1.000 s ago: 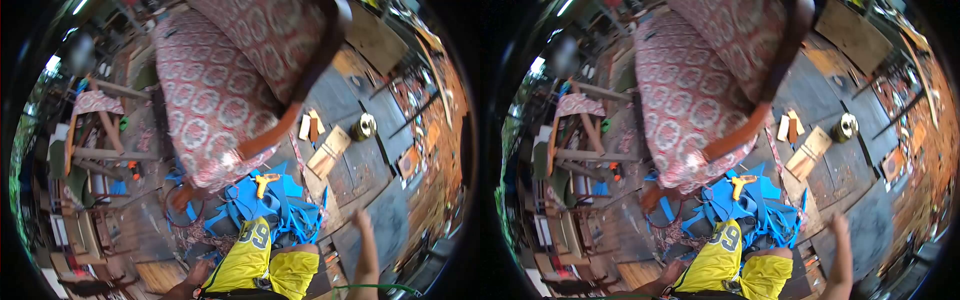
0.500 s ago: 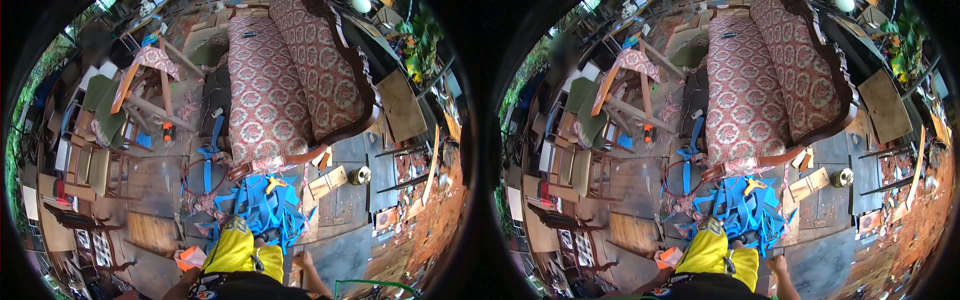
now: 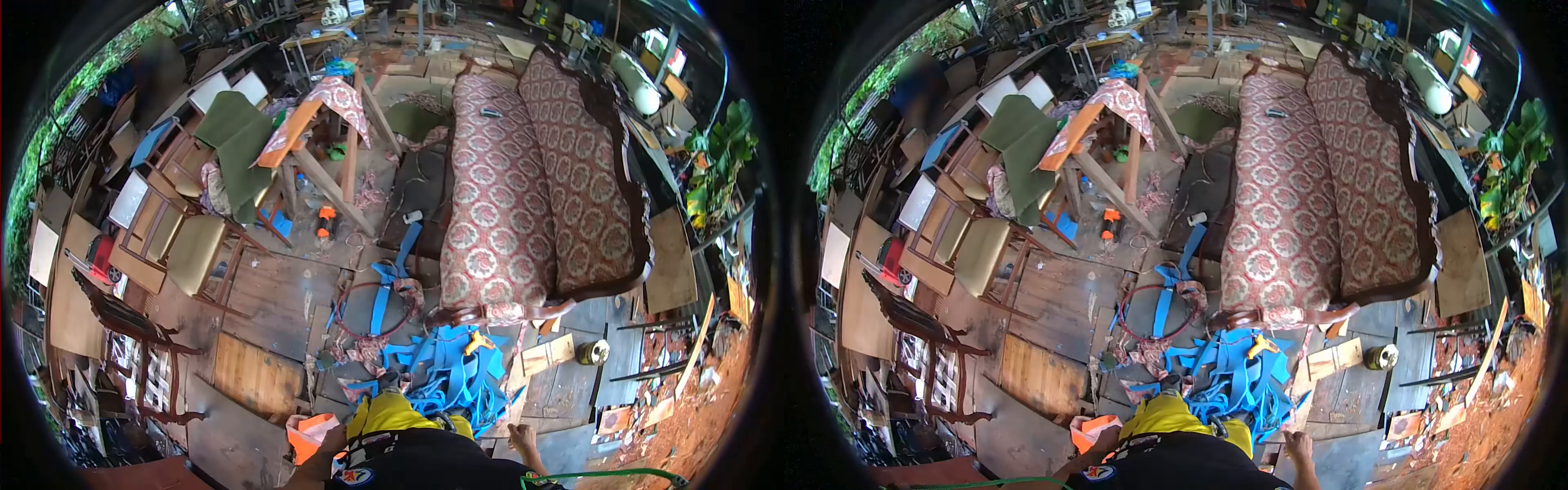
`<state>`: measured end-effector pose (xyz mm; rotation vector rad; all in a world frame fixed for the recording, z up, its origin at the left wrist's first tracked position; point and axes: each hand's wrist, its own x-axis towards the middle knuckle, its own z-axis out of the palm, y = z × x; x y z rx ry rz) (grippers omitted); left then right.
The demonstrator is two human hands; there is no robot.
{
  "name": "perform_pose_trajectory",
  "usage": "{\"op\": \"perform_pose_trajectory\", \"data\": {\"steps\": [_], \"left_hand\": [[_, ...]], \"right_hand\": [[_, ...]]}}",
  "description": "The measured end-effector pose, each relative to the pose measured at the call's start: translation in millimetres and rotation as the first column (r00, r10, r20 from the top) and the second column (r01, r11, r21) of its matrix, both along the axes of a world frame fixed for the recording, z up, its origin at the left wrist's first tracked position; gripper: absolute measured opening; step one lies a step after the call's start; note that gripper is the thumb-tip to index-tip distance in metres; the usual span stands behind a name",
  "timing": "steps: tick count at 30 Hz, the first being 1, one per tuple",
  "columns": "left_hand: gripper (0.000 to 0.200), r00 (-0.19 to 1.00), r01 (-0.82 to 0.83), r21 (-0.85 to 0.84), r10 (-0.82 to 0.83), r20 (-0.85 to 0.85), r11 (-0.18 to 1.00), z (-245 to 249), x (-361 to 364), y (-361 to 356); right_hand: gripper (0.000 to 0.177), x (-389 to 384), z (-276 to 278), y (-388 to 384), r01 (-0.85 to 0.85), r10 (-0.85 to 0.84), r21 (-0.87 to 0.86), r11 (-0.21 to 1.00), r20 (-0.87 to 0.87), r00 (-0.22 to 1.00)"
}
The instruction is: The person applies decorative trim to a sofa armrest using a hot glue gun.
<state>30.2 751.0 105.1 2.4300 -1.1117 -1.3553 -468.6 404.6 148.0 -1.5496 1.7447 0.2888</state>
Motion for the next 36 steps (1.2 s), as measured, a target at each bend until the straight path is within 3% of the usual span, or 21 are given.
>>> {"op": "perform_pose_trajectory", "data": {"steps": [1, 2, 3, 7, 10, 11, 12, 13, 15, 19, 20, 21, 23, 25, 27, 29, 30, 31, 33, 34, 36], "left_hand": [[0.034, 0.998, 0.056, 0.066, -0.059, 0.037, 0.996, -4, 11, 0], [0.034, 0.997, 0.032, 0.019, -0.033, 0.074, 0.999, -14, 19, 5], [0.036, 0.991, -0.134, 0.039, 0.133, 0.026, 0.990, -23, 27, 9], [0.033, 0.994, -0.094, -0.105, 0.099, 0.050, 0.990, -27, 72, 17], [0.036, 0.961, -0.268, -0.172, 0.275, 0.015, 0.948, -59, 102, 22], [0.041, 0.960, -0.269, -0.206, 0.244, -0.141, 0.941, -41, 115, 13], [0.042, 0.992, -0.120, -0.271, 0.126, 0.004, 0.955, -73, 122, 22], [0.039, 0.922, -0.382, -0.203, 0.385, -0.028, 0.901, -15, 119, -5], [0.032, 0.931, -0.363, -0.260, 0.360, -0.062, 0.895, -19, 137, -8], [0.024, 0.920, -0.362, -0.439, 0.391, -0.026, 0.822, -28, 141, -4], [0.023, 0.889, -0.454, -0.436, 0.426, -0.167, 0.777, -32, 139, 0], [0.023, 0.838, -0.545, -0.417, 0.453, -0.304, 0.727, -35, 135, 6], [0.021, 0.843, -0.536, -0.362, 0.466, -0.268, 0.762, -12, 133, 6], [0.025, 0.630, -0.689, -0.064, 0.552, -0.547, 0.722, -19, 132, 10], [0.032, 0.650, -0.691, -0.011, 0.616, -0.445, 0.722, 5, 126, 3], [0.042, 0.878, -0.437, -0.005, 0.425, -0.219, 0.900, 41, 130, -12], [0.046, 0.827, -0.502, 0.033, 0.491, -0.274, 0.864, 53, 128, -17], [0.046, 0.819, -0.516, 0.039, 0.506, -0.271, 0.856, 43, 126, -13], [0.043, 0.939, -0.337, -0.066, 0.331, -0.088, 0.939, 2, 133, -1], [0.036, 0.803, -0.548, -0.060, 0.506, -0.315, 0.834, 0, 133, 2], [0.035, 0.875, -0.471, -0.181, 0.431, -0.222, 0.863, -26, 137, 8]], "right_hand": [[0.045, 14, 9, 0, 0.092, -0.099, 0.098, 0.991, 0.067, 0.993], [0.038, 29, 12, 7, 0.134, -0.124, -0.053, 0.990, 0.159, 0.980], [0.038, 44, 12, 3, 0.129, -0.117, -0.061, 0.990, 0.170, 0.978], [0.037, 106, 17, -10, 0.156, -0.182, 0.152, 0.976, 0.177, 0.967], [0.043, 152, 31, -19, -0.063, 0.080, -0.088, 0.994, 0.208, 0.975], [0.049, 162, 29, -23, -0.149, 0.176, -0.152, 0.977, 0.180, 0.968], [0.056, 171, 27, -27, -0.231, 0.265, -0.217, 0.948, 0.144, 0.953], [0.060, 168, 1, -33, -0.443, 0.468, -0.291, 0.848, 0.020, 0.884], [0.053, 184, 8, -44, -0.366, 0.377, -0.105, 0.925, 0.127, 0.917], [0.035, 208, 35, -45, -0.159, 0.155, -0.002, 0.987, 0.218, 0.964], [0.033, 211, 36, -45, -0.161, 0.159, -0.007, 0.987, 0.208, 0.965], [0.031, 212, 38, -44, -0.167, 0.166, -0.011, 0.986, 0.197, 0.966], [0.030, 209, 38, -41, -0.222, 0.228, -0.055, 0.973, 0.162, 0.960], [0.030, 208, 39, -39, -0.280, 0.291, -0.101, 0.955, 0.124, 0.949], [0.029, 208, 46, -30, -0.058, 0.054, 0.014, 0.998, 0.200, 0.978], [0.037, 209, 56, -22, -0.050, 0.042, 0.026, 0.998, 0.254, 0.966], [0.041, 204, 47, -19, 0.046, -0.066, 0.080, 0.996, 0.270, 0.961], [0.046, 198, 37, -14, 0.133, -0.168, 0.141, 0.981, 0.281, 0.945], [0.049, 192, 30, -7, 0.092, -0.123, 0.119, 0.989, 0.289, 0.949], [0.048, 186, 22, -4, 0.071, -0.103, 0.133, 0.989, 0.256, 0.961], [0.046, 182, 15, -2, 0.047, -0.080, 0.149, 0.988, 0.221, 0.972]]}}
